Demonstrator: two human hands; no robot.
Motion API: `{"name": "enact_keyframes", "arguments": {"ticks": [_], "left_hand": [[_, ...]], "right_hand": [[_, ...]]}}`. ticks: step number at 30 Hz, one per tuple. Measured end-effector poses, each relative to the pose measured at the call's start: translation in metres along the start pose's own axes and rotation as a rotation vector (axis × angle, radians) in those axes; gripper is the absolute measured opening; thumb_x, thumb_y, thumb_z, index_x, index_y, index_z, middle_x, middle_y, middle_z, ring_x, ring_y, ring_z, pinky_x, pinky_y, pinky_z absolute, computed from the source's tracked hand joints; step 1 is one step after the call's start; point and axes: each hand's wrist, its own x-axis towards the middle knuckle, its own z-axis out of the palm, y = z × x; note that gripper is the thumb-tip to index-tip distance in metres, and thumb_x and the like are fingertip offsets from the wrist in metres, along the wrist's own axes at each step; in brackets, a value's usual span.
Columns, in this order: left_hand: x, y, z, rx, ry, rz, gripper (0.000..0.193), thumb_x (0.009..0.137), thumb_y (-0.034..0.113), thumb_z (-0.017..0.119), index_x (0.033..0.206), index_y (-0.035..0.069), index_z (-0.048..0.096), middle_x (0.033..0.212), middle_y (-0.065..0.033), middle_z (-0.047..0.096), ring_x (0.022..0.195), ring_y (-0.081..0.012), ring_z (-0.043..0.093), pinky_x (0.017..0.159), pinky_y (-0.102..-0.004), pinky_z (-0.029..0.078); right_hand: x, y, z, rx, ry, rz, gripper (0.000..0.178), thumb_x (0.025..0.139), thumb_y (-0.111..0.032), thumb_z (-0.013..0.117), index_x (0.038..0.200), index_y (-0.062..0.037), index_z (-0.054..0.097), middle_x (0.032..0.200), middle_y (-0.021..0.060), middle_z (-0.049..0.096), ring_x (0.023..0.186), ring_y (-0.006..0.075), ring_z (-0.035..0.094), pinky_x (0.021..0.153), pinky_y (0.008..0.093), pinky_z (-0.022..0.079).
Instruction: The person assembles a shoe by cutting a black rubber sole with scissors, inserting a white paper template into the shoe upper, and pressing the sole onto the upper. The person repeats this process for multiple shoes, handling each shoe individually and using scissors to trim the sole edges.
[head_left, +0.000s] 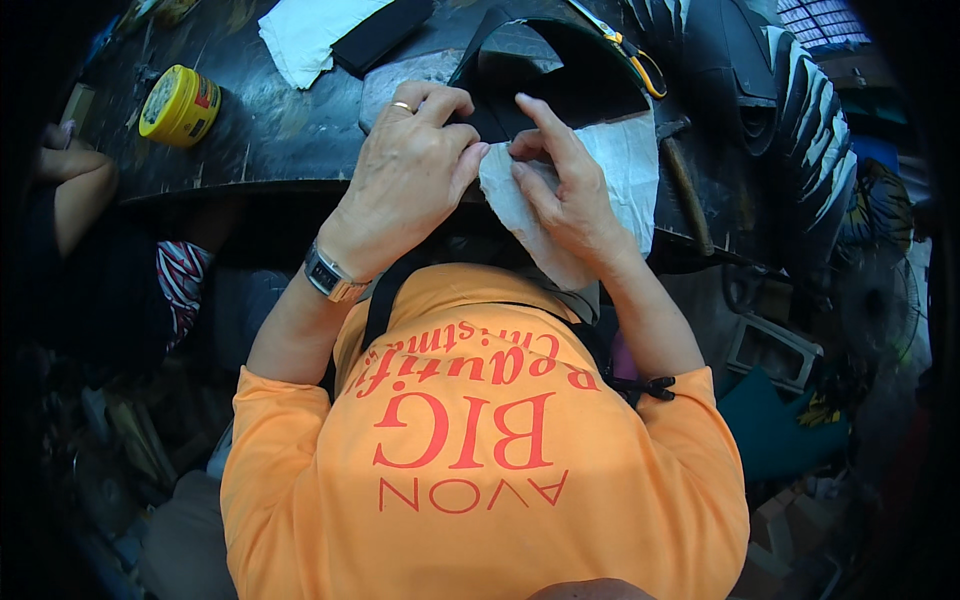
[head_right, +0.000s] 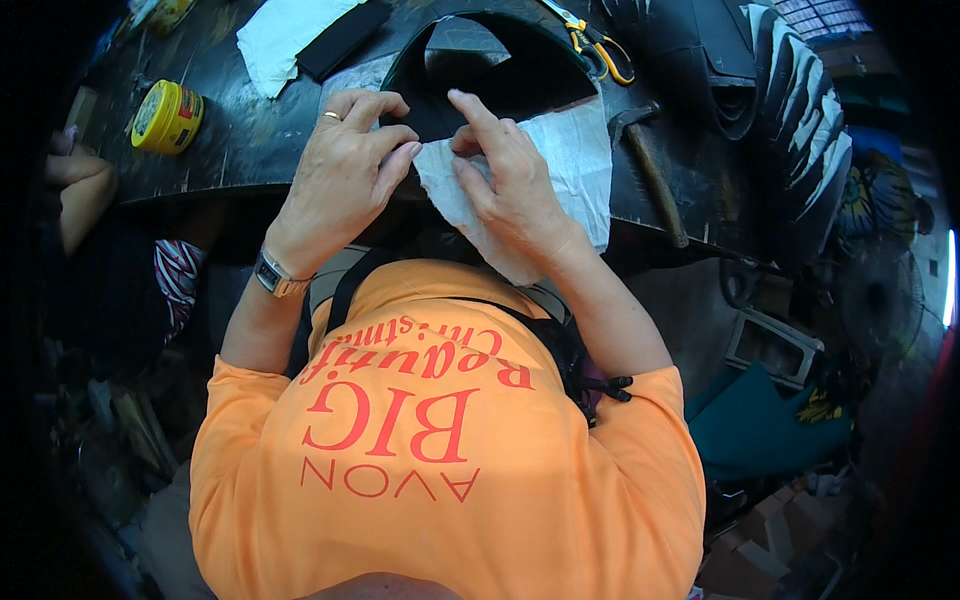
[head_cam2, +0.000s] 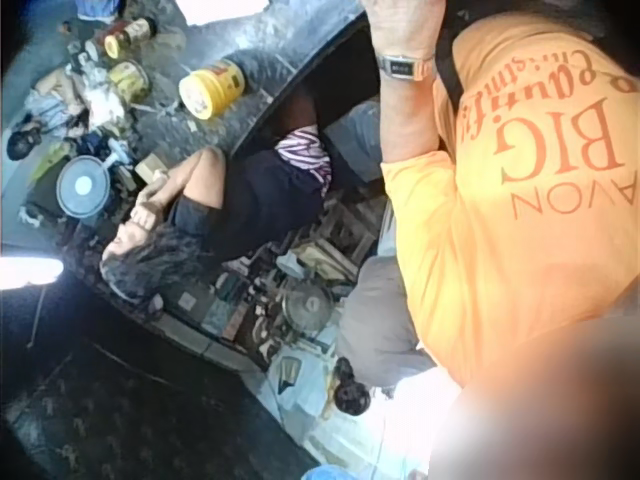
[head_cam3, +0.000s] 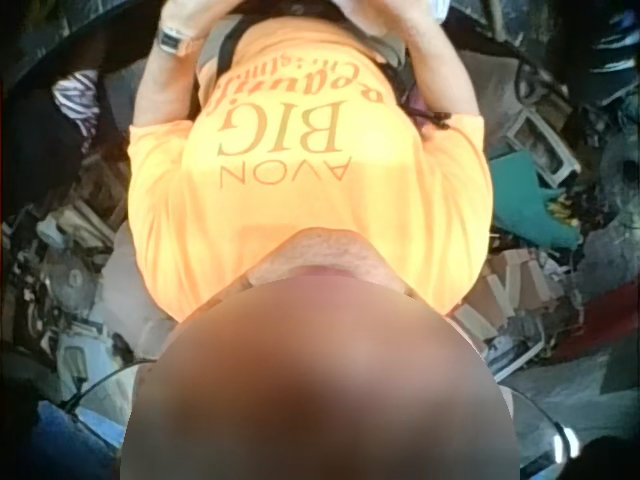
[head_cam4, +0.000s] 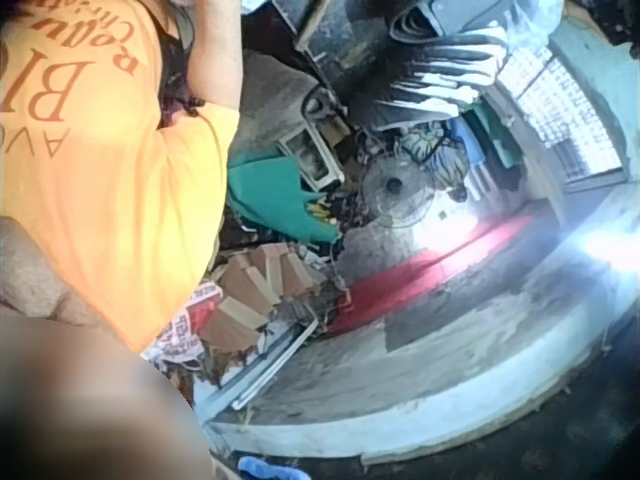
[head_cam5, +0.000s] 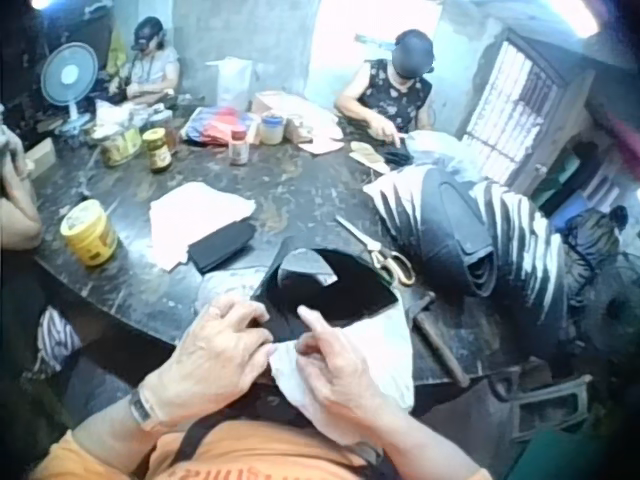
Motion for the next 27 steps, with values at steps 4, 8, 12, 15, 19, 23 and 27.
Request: {"name": "enact_keyframes", "arguments": {"ticks": [4,8,12,15,19,23,27], "left_hand": [[-0.01,-0.002,0.013,-0.044,-0.01,-0.129,0.023,0.084,0.024,0.08,0.084,0.001,0.076,0.107,-0.0103,0.066,0.109,-0.0275,0.054,0.095,-0.0394,0.046],[-0.014,-0.004,0.019,-0.046,0.005,-0.161,0.024,0.08,0.027,0.083,0.08,0.005,0.076,0.106,-0.0075,0.064,0.109,-0.026,0.053,0.094,-0.0408,0.043],[-0.016,-0.003,0.02,-0.068,-0.01,-0.209,0.024,0.079,0.029,0.082,0.078,0.006,0.076,0.107,-0.0053,0.064,0.109,-0.026,0.053,0.093,-0.0415,0.042],[-0.017,-0.002,0.021,-0.07,-0.016,-0.234,0.024,0.078,0.03,0.081,0.077,0.007,0.075,0.107,-0.0051,0.064,0.109,-0.0266,0.052,0.094,-0.042,0.042],[-0.017,-0.005,0.024,-0.171,-0.043,-0.276,0.022,0.079,0.029,0.079,0.077,0.007,0.075,0.109,-0.0051,0.064,0.11,-0.0273,0.052,0.095,-0.0432,0.042],[-0.016,-0.004,0.026,-0.303,-0.008,-0.27,0.021,0.081,0.028,0.078,0.078,0.007,0.075,0.112,-0.0051,0.065,0.111,-0.0283,0.053,0.096,-0.044,0.043],[-0.012,-0.002,0.017,-0.208,0.003,-0.143,0.02,0.083,0.027,0.079,0.081,0.008,0.074,0.114,-0.0054,0.067,0.113,-0.0259,0.056,0.095,-0.0435,0.041]], "right_hand": [[-0.007,0.006,0.003,0.052,0.016,-0.121,0.077,0.086,-0.02,0.079,0.153,-0.0127,0.042,0.104,0.009,0.067,0.097,0.0244,0.062,0.091,0.0387,0.047],[-0.009,0.0,0.0,-0.079,-0.007,-0.136,0.085,0.08,-0.027,0.085,0.153,-0.0137,0.043,0.104,0.008,0.065,0.099,0.0242,0.06,0.089,0.0394,0.046],[-0.007,-0.004,0.008,-0.172,0.022,-0.156,0.095,0.071,-0.03,0.092,0.151,-0.0133,0.044,0.102,0.0078,0.063,0.095,0.024,0.06,0.087,0.0388,0.048],[-0.004,-0.002,0.012,-0.178,0.059,-0.188,0.092,0.07,-0.033,0.092,0.147,-0.0125,0.047,0.097,0.0074,0.061,0.091,0.0243,0.057,0.083,0.0398,0.045],[-0.006,-0.003,0.018,-0.151,0.122,-0.178,0.078,0.071,-0.032,0.091,0.135,-0.0095,0.052,0.094,0.0077,0.059,0.09,0.0253,0.055,0.081,0.0403,0.044],[-0.008,-0.005,0.025,-0.129,0.184,-0.103,0.051,0.072,-0.022,0.087,0.111,-0.0053,0.058,0.094,0.0108,0.06,0.088,0.0282,0.055,0.078,0.04,0.045],[-0.006,-0.004,0.027,-0.125,0.23,-0.152,0.027,0.075,-0.011,0.08,0.091,-0.0021,0.061,0.093,0.0142,0.062,0.086,0.0315,0.058,0.075,0.0399,0.048]]}}
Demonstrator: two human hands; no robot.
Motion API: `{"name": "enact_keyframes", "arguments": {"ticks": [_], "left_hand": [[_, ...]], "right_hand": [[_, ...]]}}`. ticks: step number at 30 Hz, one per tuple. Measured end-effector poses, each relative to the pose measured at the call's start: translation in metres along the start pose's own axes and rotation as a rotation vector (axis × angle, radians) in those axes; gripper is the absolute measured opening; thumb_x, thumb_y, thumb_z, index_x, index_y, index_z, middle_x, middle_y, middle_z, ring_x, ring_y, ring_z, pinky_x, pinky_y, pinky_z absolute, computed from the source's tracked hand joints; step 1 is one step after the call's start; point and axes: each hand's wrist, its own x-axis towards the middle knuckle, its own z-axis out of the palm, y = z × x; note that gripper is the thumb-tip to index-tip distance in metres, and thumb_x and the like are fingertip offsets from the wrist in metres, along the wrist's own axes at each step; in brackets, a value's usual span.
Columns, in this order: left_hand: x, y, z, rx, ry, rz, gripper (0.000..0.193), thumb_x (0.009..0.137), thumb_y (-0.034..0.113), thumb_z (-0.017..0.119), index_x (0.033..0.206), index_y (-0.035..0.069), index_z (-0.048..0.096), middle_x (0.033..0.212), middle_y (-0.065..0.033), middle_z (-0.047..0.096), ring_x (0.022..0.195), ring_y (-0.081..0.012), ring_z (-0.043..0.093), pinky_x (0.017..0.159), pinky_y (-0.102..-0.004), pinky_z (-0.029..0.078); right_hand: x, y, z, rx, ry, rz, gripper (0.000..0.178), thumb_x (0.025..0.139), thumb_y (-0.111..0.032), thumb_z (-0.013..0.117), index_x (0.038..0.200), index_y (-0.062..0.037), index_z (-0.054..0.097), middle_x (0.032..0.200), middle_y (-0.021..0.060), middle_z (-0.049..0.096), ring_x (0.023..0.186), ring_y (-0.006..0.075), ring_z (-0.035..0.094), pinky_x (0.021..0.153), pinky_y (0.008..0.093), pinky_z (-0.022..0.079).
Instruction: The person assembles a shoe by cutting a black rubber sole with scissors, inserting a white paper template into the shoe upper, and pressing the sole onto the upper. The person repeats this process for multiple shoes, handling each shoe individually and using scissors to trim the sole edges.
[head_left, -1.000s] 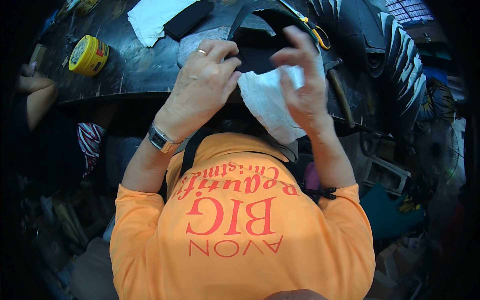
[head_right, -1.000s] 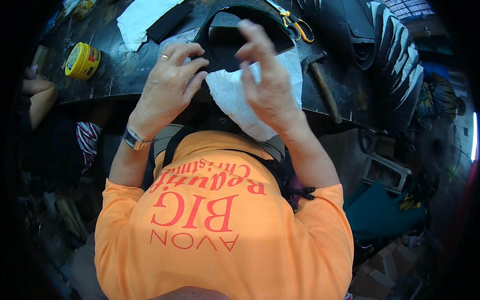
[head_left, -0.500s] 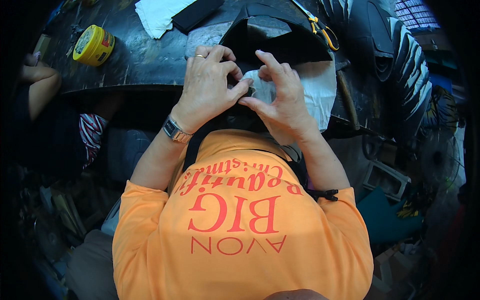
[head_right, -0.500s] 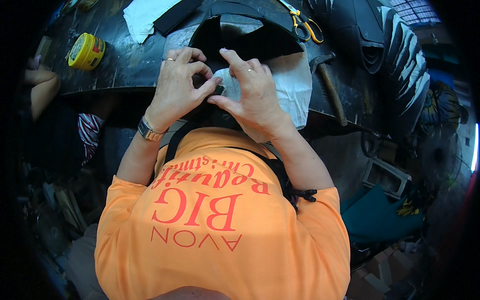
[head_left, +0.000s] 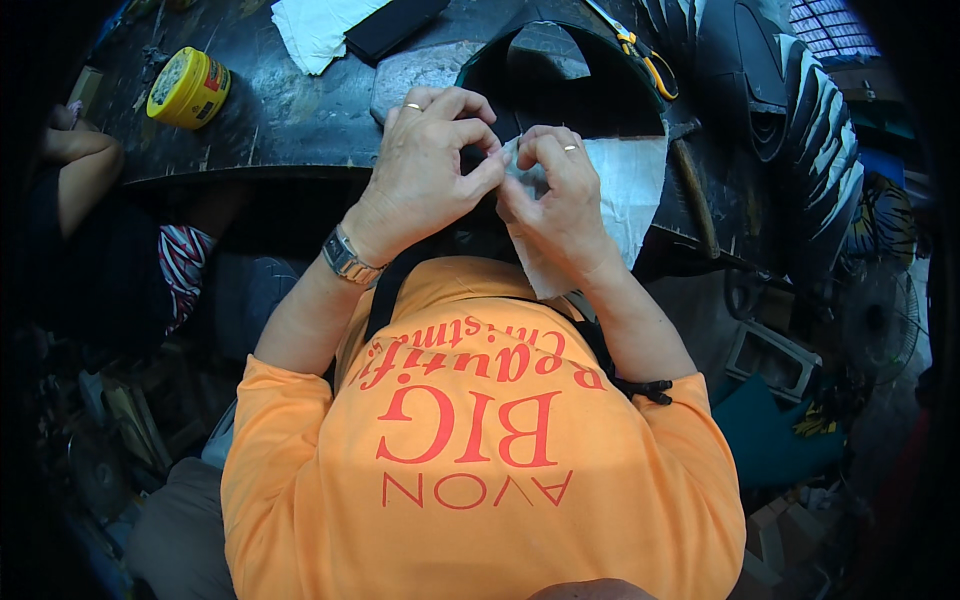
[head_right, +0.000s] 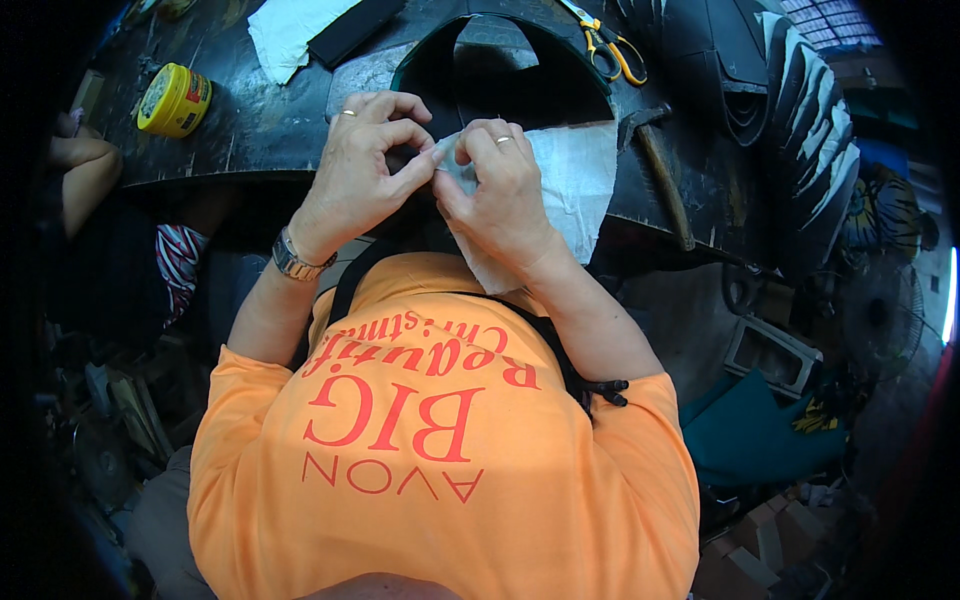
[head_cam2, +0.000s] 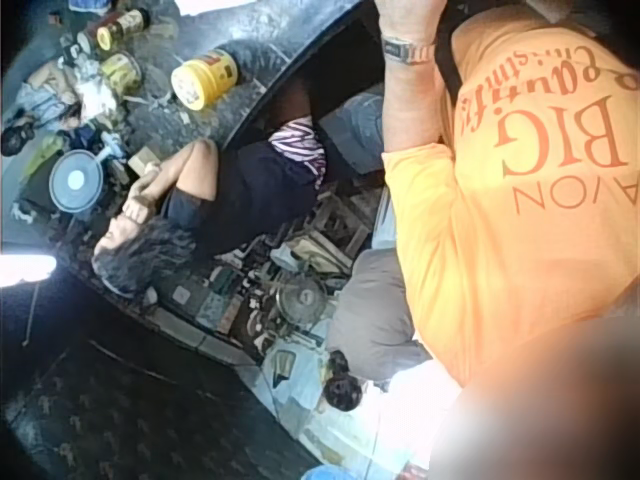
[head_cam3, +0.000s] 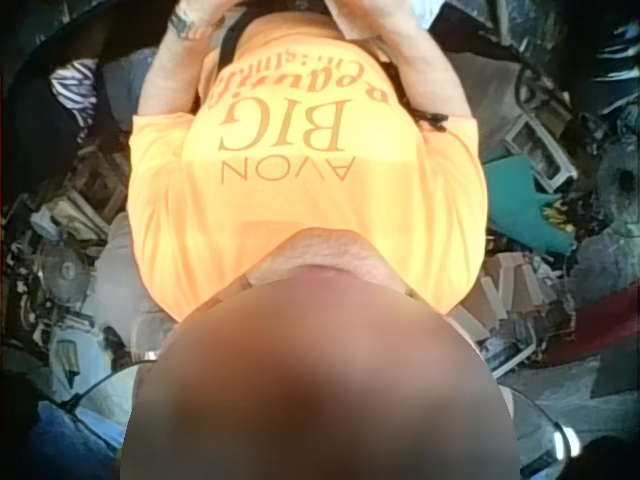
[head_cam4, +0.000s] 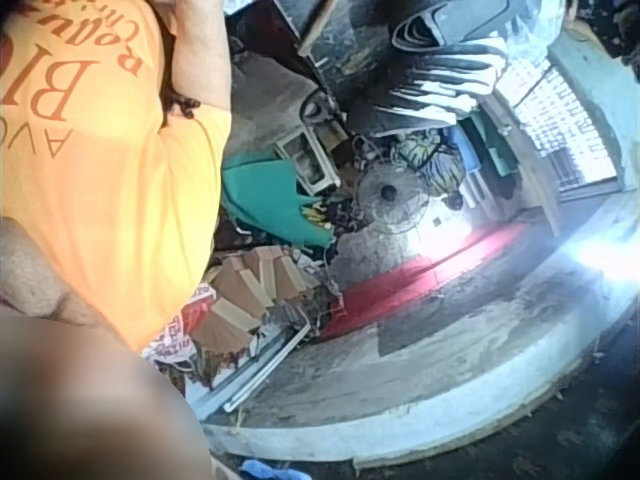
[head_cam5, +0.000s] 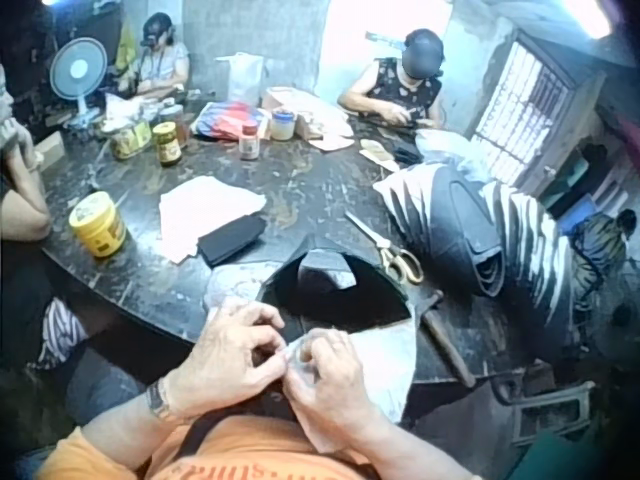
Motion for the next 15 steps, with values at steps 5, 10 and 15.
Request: {"name": "enact_keyframes", "arguments": {"ticks": [5,10,15], "left_hand": [[0.008,-0.008,-0.021,0.228,-0.045,0.226,0.027,0.081,0.03,0.084,0.095,0.009,0.075,0.11,-0.0034,0.07,0.107,-0.0178,0.063,0.097,-0.0415,0.038],[0.009,-0.013,-0.023,0.348,-0.189,0.347,0.015,0.084,0.021,0.079,0.095,0.011,0.075,0.106,-0.0024,0.072,0.107,-0.0165,0.065,0.099,-0.0377,0.04],[0.007,-0.01,-0.012,0.443,-0.175,0.482,0.014,0.079,0.009,0.073,0.092,0.004,0.072,0.098,-0.0065,0.069,0.098,-0.0189,0.066,0.097,-0.0366,0.044]], "right_hand": [[-0.006,-0.002,-0.006,0.246,0.035,0.237,0.013,0.082,-0.003,0.073,0.091,-0.0006,0.064,0.094,0.0138,0.067,0.083,0.0255,0.067,0.073,0.0328,0.054],[-0.009,-0.003,-0.012,0.37,0.006,0.373,0.014,0.092,-0.007,0.073,0.104,-0.0007,0.069,0.088,0.0004,0.067,0.082,0.006,0.063,0.075,0.0224,0.05],[-0.009,0.001,-0.008,0.417,0.008,0.334,0.016,0.087,-0.005,0.075,0.102,-0.0022,0.071,0.091,0.0055,0.069,0.083,0.0136,0.068,0.074,0.0246,0.054]]}}
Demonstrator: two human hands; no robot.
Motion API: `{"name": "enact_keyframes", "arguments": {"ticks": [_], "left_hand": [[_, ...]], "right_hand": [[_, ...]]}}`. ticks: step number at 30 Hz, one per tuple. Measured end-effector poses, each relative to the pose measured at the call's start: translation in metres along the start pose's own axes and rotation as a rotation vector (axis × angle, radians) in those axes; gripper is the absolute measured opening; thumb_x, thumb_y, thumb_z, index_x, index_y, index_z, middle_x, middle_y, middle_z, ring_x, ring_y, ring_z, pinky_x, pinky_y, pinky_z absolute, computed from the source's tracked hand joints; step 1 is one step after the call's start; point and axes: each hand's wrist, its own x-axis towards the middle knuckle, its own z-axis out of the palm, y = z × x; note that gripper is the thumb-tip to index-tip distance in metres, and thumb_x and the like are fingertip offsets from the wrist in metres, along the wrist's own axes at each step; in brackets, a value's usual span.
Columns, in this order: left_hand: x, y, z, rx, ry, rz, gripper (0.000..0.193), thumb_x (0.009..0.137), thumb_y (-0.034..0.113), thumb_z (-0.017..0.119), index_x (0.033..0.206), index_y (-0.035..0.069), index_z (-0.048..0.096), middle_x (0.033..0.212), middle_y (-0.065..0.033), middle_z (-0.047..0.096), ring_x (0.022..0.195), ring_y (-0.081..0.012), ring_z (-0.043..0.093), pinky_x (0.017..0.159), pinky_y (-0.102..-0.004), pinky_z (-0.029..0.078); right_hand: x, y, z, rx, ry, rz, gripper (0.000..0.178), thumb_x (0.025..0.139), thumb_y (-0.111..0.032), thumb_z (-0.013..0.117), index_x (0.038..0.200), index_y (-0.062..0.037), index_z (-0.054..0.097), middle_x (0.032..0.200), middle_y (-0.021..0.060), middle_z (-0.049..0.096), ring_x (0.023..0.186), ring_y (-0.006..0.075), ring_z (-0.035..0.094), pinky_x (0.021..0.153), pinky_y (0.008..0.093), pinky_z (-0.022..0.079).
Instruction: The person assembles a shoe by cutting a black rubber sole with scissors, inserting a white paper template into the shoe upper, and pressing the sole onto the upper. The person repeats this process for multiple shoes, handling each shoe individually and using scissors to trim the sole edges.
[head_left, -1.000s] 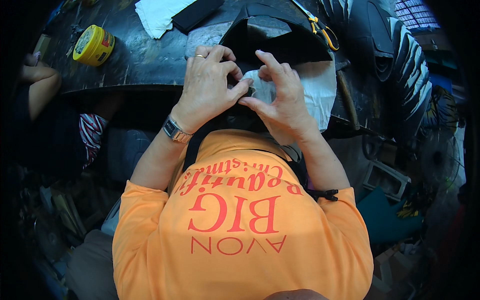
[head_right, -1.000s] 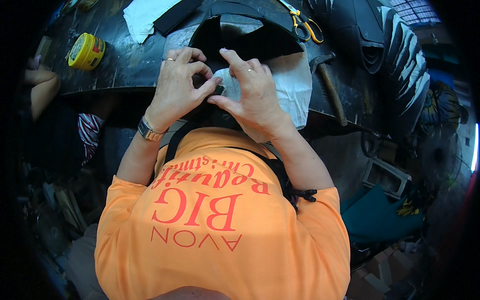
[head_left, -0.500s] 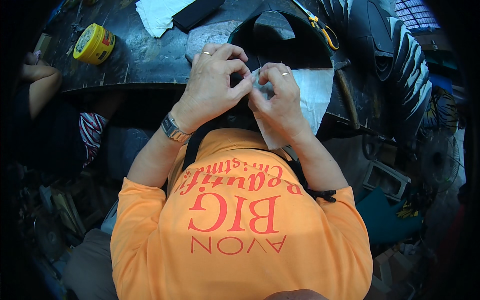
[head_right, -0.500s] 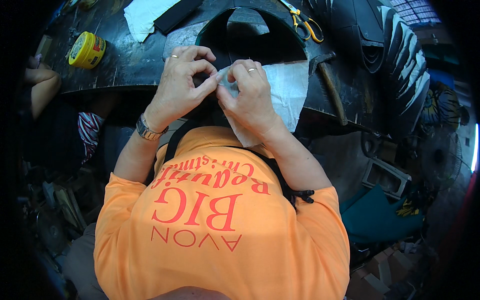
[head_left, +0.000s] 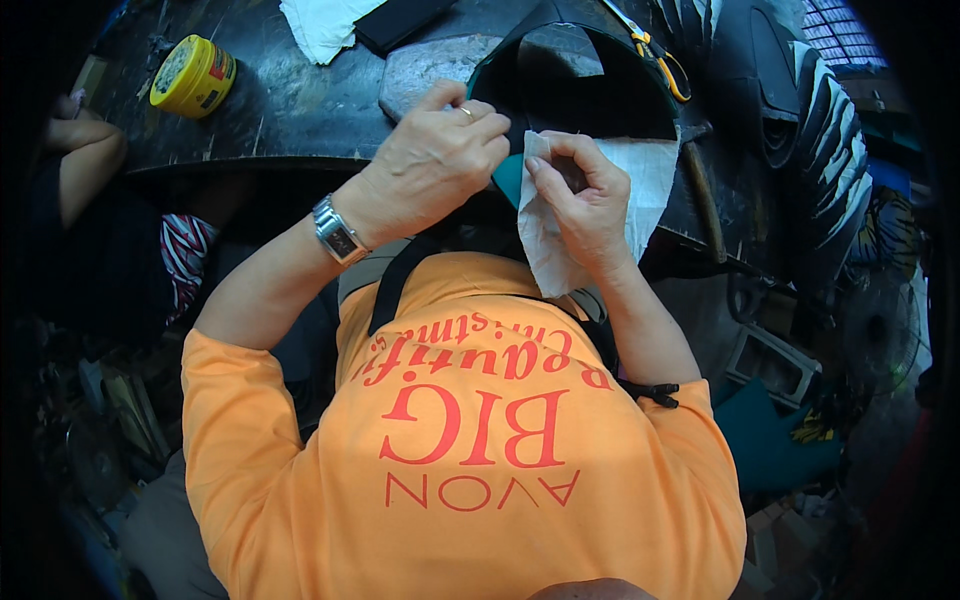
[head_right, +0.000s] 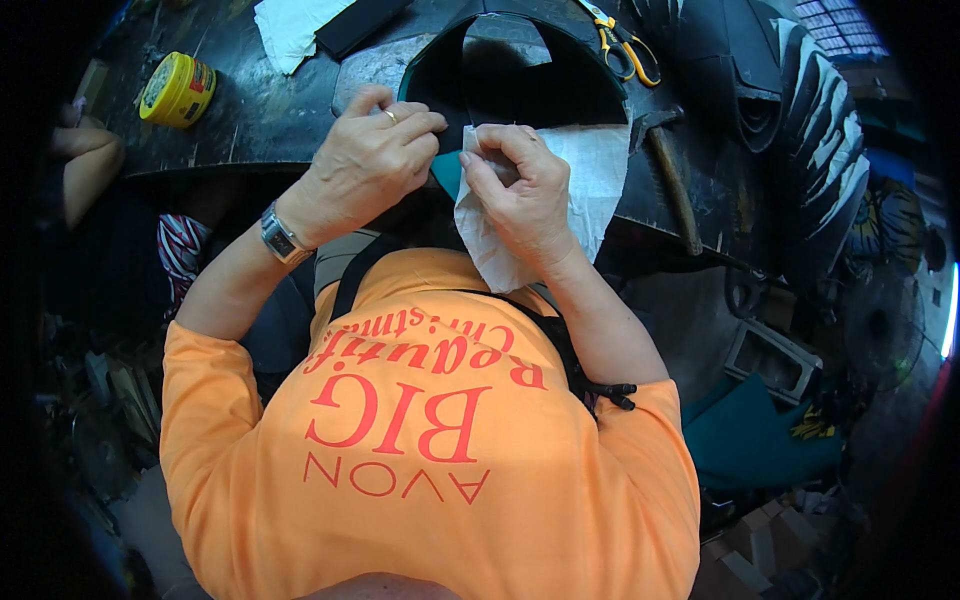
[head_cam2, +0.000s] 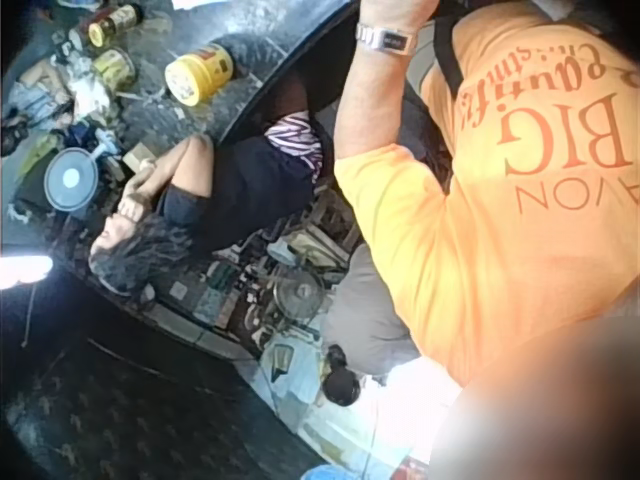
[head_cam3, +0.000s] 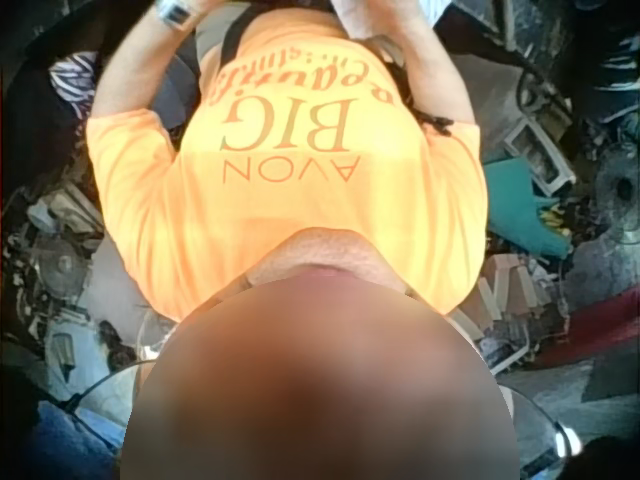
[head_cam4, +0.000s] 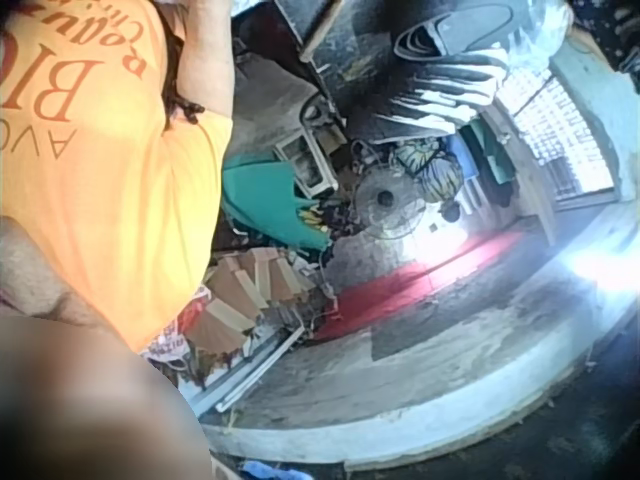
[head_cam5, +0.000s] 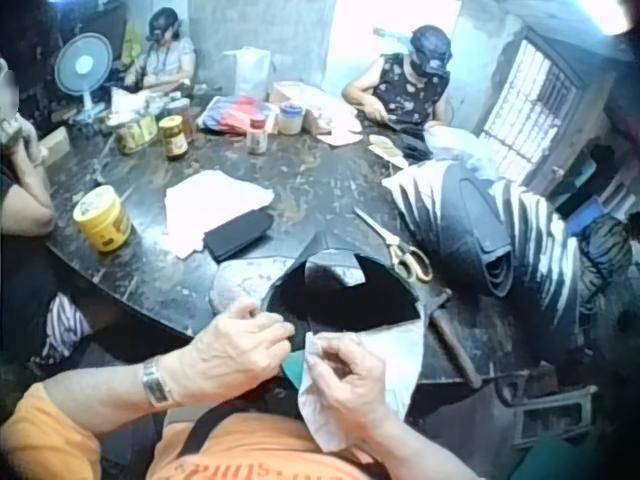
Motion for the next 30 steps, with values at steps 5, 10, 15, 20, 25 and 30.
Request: {"name": "enact_keyframes", "arguments": {"ticks": [5,10,15,20,25,30], "left_hand": [[0.006,0.003,0.007,-0.155,-0.005,-0.095,0.016,0.084,0.005,0.068,0.096,-0.004,0.062,0.123,-0.0174,0.061,0.097,-0.0297,0.068,0.093,-0.0398,0.052],[0.019,-0.029,0.003,-0.591,0.026,-0.265,0.012,0.091,0.007,0.063,0.091,-0.004,0.058,0.109,-0.0171,0.061,0.079,-0.0309,0.065,0.071,-0.0354,0.054],[0.028,-0.046,-0.003,-0.763,-0.255,-0.464,0.017,0.091,0.012,0.066,0.096,-0.005,0.065,0.08,-0.0116,0.063,0.071,-0.0193,0.061,0.067,-0.0305,0.052],[0.027,-0.041,-0.006,-0.806,-0.255,-0.465,0.017,0.094,0.014,0.066,0.098,-0.003,0.064,0.08,-0.011,0.065,0.071,-0.0175,0.061,0.069,-0.0301,0.053],[0.003,-0.019,0.002,-0.818,-0.059,-0.364,0.025,0.095,0.015,0.068,0.115,0.001,0.06,0.099,-0.0151,0.07,0.089,-0.0296,0.07,0.08,-0.0352,0.055],[-0.017,0.007,0.021,-0.482,0.173,-0.275,0.04,0.088,0.014,0.075,0.125,0.006,0.062,0.117,-0.0134,0.069,0.111,-0.0334,0.066,0.094,-0.0417,0.054]], "right_hand": [[0.002,0.003,-0.001,-0.022,-0.009,-0.067,0.014,0.083,-0.006,0.078,0.097,-0.0042,0.075,0.093,0.0074,0.072,0.088,0.0197,0.068,0.079,0.0312,0.055],[0.006,0.004,0.003,-0.089,-0.05,-0.176,0.013,0.083,-0.013,0.078,0.094,-0.0084,0.08,0.099,0.0057,0.074,0.093,0.0219,0.064,0.086,0.0372,0.05],[0.006,0.004,0.011,-0.4,-0.112,-0.348,0.015,0.083,-0.022,0.078,0.096,-0.0167,0.082,0.105,0.002,0.072,0.099,0.0225,0.058,0.089,0.0409,0.043],[0.003,0.0,0.007,-0.491,-0.187,-0.426,0.018,0.084,-0.024,0.077,0.1,-0.018,0.081,0.114,0.0021,0.07,0.107,0.0251,0.055,0.091,0.0429,0.042],[0.001,-0.007,-0.006,-0.448,-0.273,-0.399,0.022,0.086,-0.02,0.076,0.106,-0.0149,0.079,0.116,0.0055,0.069,0.111,0.0261,0.057,0.095,0.043,0.044],[0.008,-0.008,-0.017,-0.031,-0.188,-0.171,0.013,0.089,-0.005,0.072,0.101,-0.0007,0.07,0.102,0.0136,0.069,0.087,0.0221,0.069,0.075,0.0303,0.057]]}}
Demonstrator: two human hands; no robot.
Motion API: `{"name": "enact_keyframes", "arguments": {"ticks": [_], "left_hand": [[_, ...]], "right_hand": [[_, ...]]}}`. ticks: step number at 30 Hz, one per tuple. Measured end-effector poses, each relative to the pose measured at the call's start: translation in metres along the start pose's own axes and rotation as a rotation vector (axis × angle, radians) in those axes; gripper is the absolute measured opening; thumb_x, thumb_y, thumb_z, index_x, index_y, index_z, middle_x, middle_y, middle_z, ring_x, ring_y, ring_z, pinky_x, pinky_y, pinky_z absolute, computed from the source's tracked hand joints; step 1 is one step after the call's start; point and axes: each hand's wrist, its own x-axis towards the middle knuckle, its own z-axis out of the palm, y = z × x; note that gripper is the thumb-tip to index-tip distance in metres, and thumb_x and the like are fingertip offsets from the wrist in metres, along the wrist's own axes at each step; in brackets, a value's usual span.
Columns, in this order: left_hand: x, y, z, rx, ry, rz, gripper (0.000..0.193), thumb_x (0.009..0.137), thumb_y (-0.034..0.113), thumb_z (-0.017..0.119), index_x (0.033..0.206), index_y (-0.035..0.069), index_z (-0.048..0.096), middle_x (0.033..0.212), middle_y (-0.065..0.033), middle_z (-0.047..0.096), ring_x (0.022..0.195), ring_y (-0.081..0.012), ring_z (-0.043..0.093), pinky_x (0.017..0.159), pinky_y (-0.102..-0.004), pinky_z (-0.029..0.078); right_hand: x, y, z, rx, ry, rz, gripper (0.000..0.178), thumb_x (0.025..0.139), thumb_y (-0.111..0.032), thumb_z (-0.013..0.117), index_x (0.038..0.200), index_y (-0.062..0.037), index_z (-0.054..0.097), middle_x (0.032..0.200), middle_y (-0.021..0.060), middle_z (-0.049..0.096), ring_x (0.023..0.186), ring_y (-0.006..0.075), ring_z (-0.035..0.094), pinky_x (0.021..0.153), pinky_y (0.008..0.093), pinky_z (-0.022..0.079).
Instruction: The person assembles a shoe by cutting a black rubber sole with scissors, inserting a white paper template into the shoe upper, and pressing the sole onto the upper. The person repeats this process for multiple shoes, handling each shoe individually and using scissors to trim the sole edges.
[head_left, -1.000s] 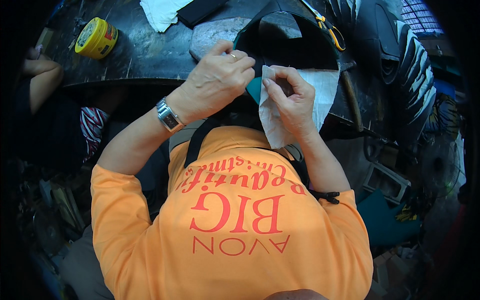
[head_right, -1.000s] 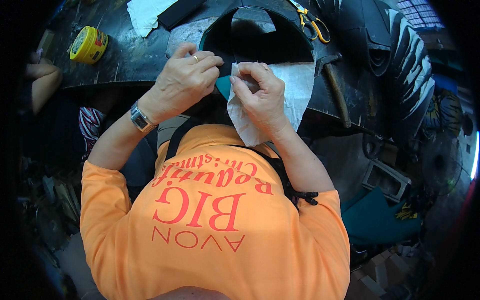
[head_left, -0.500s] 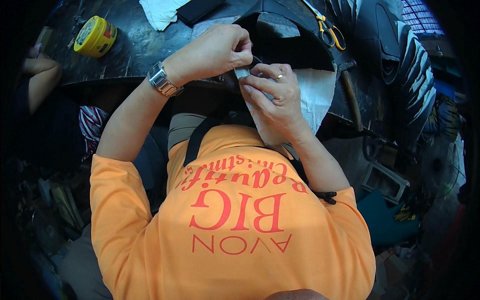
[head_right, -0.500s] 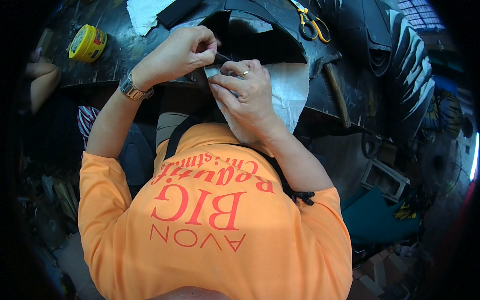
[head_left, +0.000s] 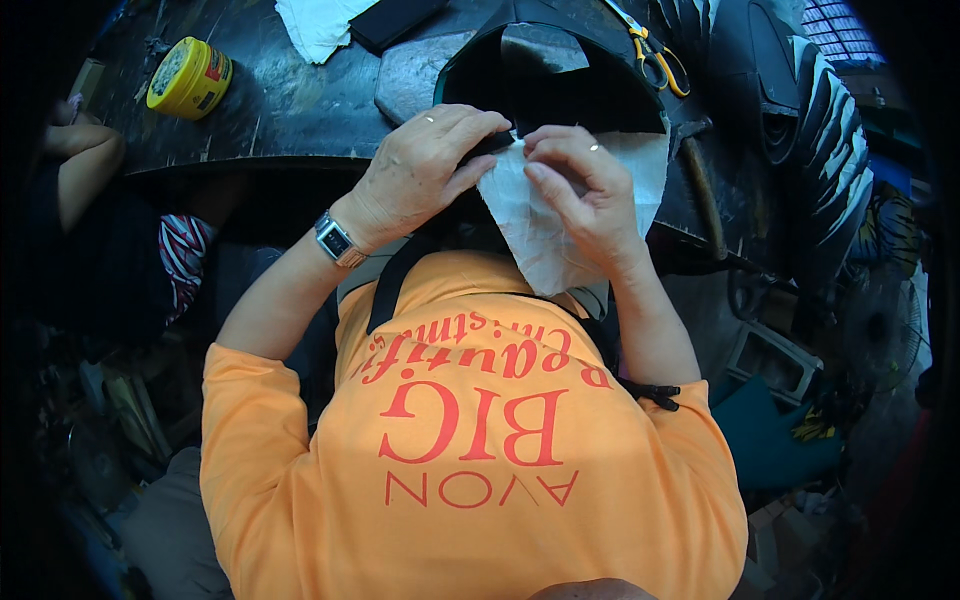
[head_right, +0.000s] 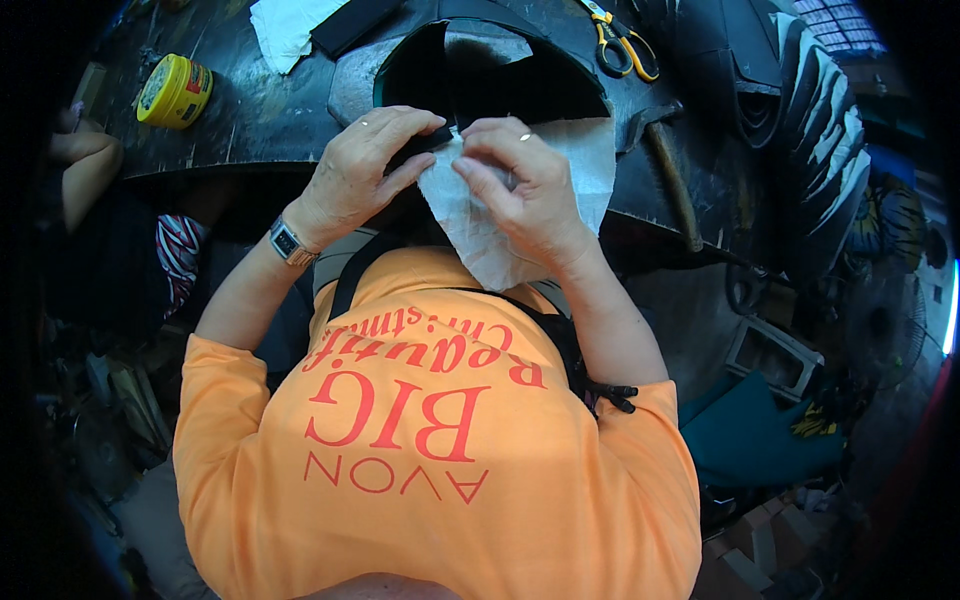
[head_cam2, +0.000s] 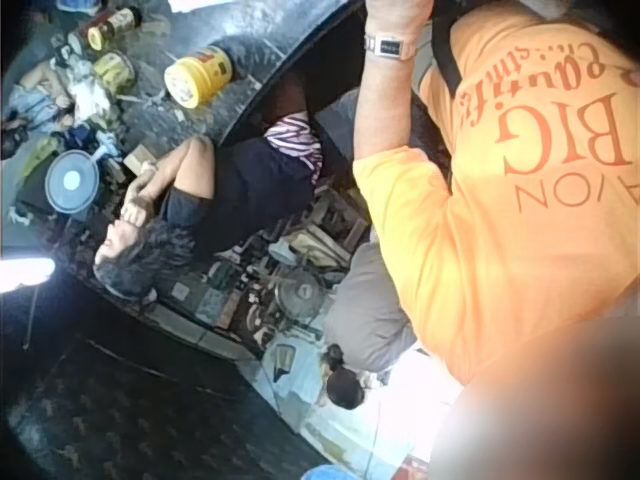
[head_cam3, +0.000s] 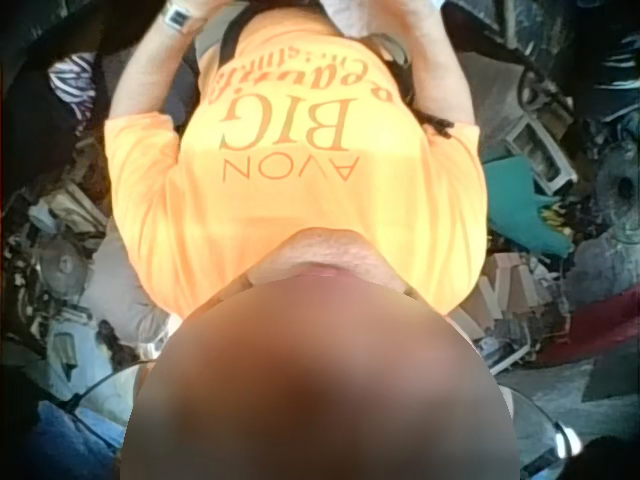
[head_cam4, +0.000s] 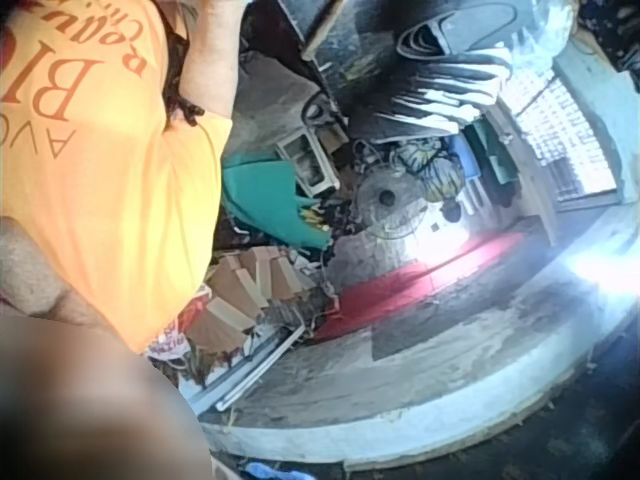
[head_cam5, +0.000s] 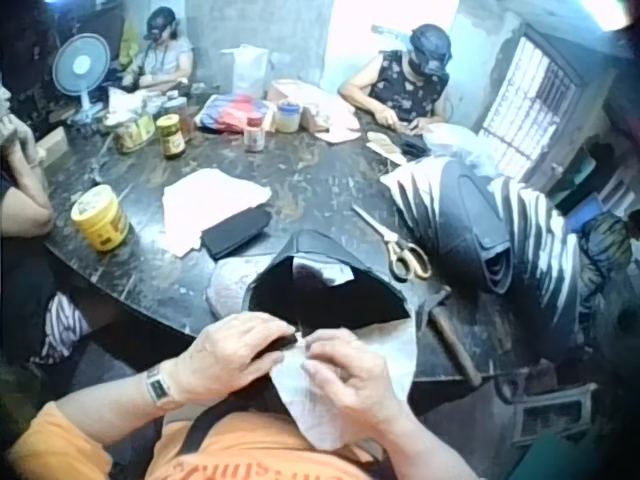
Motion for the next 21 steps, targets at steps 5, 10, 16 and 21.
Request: {"name": "enact_keyframes", "arguments": {"ticks": [5,10,16,21], "left_hand": [[-0.005,0.002,0.005,0.262,0.099,0.124,0.044,0.085,0.016,0.079,0.126,0.012,0.065,0.117,-0.0077,0.069,0.118,-0.0254,0.063,0.103,-0.0419,0.044],[-0.008,-0.003,0.006,0.191,0.165,0.043,0.06,0.08,0.021,0.083,0.136,0.017,0.06,0.132,-0.0048,0.061,0.121,-0.0224,0.059,0.101,-0.042,0.039],[-0.017,-0.003,0.013,0.121,0.218,-0.043,0.062,0.081,0.025,0.085,0.137,0.018,0.06,0.138,-0.0059,0.054,0.12,-0.0233,0.056,0.098,-0.039,0.043],[-0.013,0.003,0.025,0.014,0.393,-0.152,0.073,0.073,0.011,0.091,0.138,0.015,0.058,0.13,-0.0091,0.046,0.11,-0.0207,0.054,0.092,-0.031,0.05]], "right_hand": [[0.01,0.002,0.003,-0.148,0.002,0.056,0.029,0.088,0.003,0.072,0.116,-0.0033,0.068,0.102,0.0085,0.067,0.089,0.0179,0.069,0.078,0.0277,0.056],[0.021,0.003,0.01,-0.399,-0.072,-0.065,0.025,0.088,-0.003,0.072,0.113,-0.0058,0.071,0.101,0.0104,0.068,0.085,0.0257,0.071,0.071,0.0327,0.058],[0.027,0.011,0.017,-0.446,0.049,-0.135,0.017,0.089,-0.006,0.073,0.106,-0.0064,0.073,0.094,0.0099,0.07,0.077,0.0274,0.072,0.066,0.0336,0.057],[0.025,0.011,0.015,-0.443,0.064,-0.105,0.013,0.09,-0.006,0.07,0.104,-0.006,0.073,0.091,0.0104,0.071,0.075,0.0268,0.072,0.064,0.0333,0.057]]}}
